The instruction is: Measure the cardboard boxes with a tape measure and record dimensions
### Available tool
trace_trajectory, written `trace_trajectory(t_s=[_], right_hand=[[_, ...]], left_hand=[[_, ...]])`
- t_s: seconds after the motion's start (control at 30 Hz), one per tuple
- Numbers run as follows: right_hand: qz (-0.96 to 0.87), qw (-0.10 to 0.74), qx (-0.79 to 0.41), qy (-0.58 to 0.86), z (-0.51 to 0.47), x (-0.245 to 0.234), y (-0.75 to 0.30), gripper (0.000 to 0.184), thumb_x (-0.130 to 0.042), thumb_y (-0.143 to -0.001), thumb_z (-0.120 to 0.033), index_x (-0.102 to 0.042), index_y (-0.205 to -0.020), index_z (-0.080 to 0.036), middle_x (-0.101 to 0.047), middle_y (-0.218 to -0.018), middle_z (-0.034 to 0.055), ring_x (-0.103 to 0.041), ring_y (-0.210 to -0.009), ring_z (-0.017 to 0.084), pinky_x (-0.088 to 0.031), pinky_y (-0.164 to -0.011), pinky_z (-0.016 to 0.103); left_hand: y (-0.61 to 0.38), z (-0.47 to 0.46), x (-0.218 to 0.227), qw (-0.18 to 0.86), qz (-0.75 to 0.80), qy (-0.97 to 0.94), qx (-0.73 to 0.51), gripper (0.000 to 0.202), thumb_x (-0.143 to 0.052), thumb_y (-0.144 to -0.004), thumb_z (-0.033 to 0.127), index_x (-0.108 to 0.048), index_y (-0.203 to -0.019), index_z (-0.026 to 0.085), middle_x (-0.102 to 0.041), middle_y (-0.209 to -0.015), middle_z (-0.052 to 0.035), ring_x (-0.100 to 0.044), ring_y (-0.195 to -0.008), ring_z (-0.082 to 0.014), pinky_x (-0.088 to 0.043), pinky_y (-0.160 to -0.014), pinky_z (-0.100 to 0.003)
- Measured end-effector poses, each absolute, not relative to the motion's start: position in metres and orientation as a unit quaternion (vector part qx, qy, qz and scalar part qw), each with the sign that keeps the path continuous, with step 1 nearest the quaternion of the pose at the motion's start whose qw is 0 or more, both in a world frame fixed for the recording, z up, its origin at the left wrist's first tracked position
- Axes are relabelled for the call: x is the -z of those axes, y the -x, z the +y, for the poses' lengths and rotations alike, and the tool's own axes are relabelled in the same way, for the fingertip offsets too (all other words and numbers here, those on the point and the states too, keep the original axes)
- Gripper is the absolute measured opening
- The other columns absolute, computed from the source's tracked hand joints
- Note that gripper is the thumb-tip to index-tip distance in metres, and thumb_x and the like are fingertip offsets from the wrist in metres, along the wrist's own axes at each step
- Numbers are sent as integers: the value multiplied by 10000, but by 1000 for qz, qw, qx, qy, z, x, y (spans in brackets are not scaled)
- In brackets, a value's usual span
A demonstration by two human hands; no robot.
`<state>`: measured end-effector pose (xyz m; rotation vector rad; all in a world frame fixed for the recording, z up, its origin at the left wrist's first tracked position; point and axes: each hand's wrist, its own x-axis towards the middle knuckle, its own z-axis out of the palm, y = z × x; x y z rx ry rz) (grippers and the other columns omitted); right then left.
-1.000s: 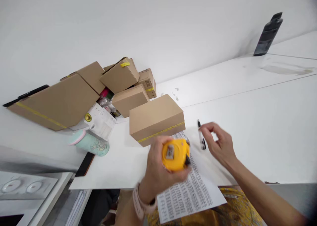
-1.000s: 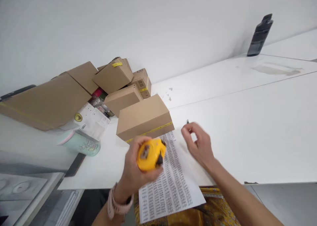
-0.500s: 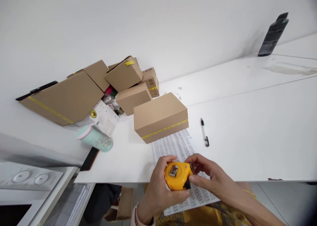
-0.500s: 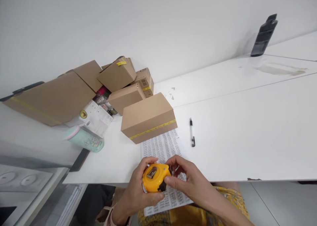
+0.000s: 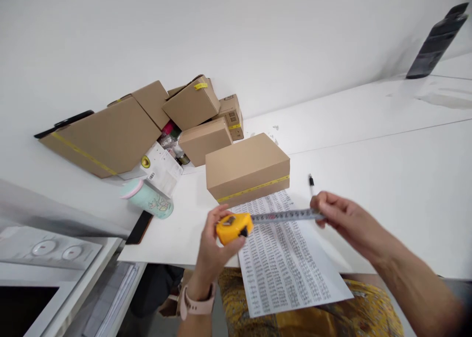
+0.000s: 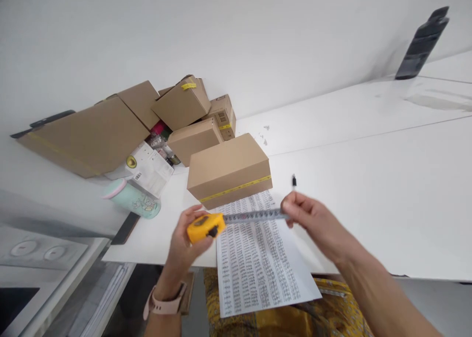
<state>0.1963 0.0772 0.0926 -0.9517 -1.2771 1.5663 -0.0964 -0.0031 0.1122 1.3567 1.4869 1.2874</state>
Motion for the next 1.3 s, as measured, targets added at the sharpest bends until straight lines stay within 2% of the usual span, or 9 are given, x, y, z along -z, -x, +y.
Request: trace_trajectory(t_s=[0.07, 0.13, 0.2, 0.33, 0.43, 0.63, 0.9, 1.07, 1.3], right_hand=[[-483, 485, -612, 397, 114, -109, -204, 391, -754, -753, -549, -590, -679, -201, -531, -693, -3, -459, -641, 128, -420, -581, 261], [-464, 522, -599, 392, 156, -126, -204, 335, -763, -759, -514, -648, -733, -200, -583, -808, 20, -514, -759, 148, -472, -670, 264], [-452, 526, -600, 399, 196, -141, -195, 271, -747, -801, -438, -655, -724, -195, -598, -854, 28, -533, -828, 151, -487, -742, 257], [-442, 496, -593, 455, 252, -148, -163, 198, -709, -845, -285, -626, -690, -194, -622, -824, 44, -538, -793, 157, -491, -754, 286], [-437, 486, -577, 489, 270, -139, -143, 189, -692, -846, -262, -603, -695, -190, -620, -811, 39, -538, -752, 145, -491, -739, 279], [-446, 475, -569, 502, 274, -123, -130, 211, -691, -841, -305, -591, -706, -177, -630, -841, 41, -572, -769, 140, -475, -684, 251], [-461, 454, -561, 516, 269, -123, -117, 321, -808, -710, -337, -520, -698, -198, -591, -714, 9, -530, -664, 135, -423, -544, 240], [-466, 446, -553, 528, 271, -123, -110, 316, -843, -669, -307, -547, -695, -199, -585, -702, 3, -513, -619, 122, -401, -517, 242], [-476, 426, -523, 564, 270, -125, -107, 331, -858, -632, -367, -571, -679, -209, -631, -712, 16, -540, -607, 139, -425, -519, 272]], left_hand=[[120, 11, -123, 311, 590, -497, -555, 628, -810, -665, 351, -535, -1213, 217, -634, -1077, -71, -647, -989, -236, -525, -844, -328], [144, 30, -135, 240, 604, -472, -596, 580, -817, -646, 393, -588, -1142, 199, -650, -975, -42, -642, -865, -190, -515, -757, -279], [167, 54, -147, 187, 615, -447, -622, 527, -813, -629, 433, -634, -1055, 181, -627, -835, -2, -575, -694, -128, -459, -629, -225], [197, 100, -159, 194, 639, -398, -629, 492, -787, -599, 542, -652, -884, 165, -590, -746, 16, -487, -612, -97, -343, -515, -199], [208, 121, -157, 215, 654, -386, -614, 533, -784, -572, 594, -652, -840, 152, -591, -704, 8, -494, -600, -107, -324, -500, -206], [221, 132, -147, 230, 668, -377, -599, 587, -761, -582, 633, -669, -888, 141, -614, -716, -7, -506, -596, -108, -320, -505, -208], [227, 126, -153, 232, 677, -386, -582, 585, -761, -591, 642, -667, -887, 146, -614, -735, -14, -496, -615, -112, -310, -510, -208], [220, 121, -155, 232, 683, -397, -567, 559, -748, -614, 638, -681, -886, 155, -611, -709, -5, -471, -584, -107, -312, -514, -221], [221, 116, -155, 230, 689, -408, -554, 508, -718, -680, 605, -702, -930, 163, -652, -769, -27, -505, -626, -124, -316, -528, -228]])
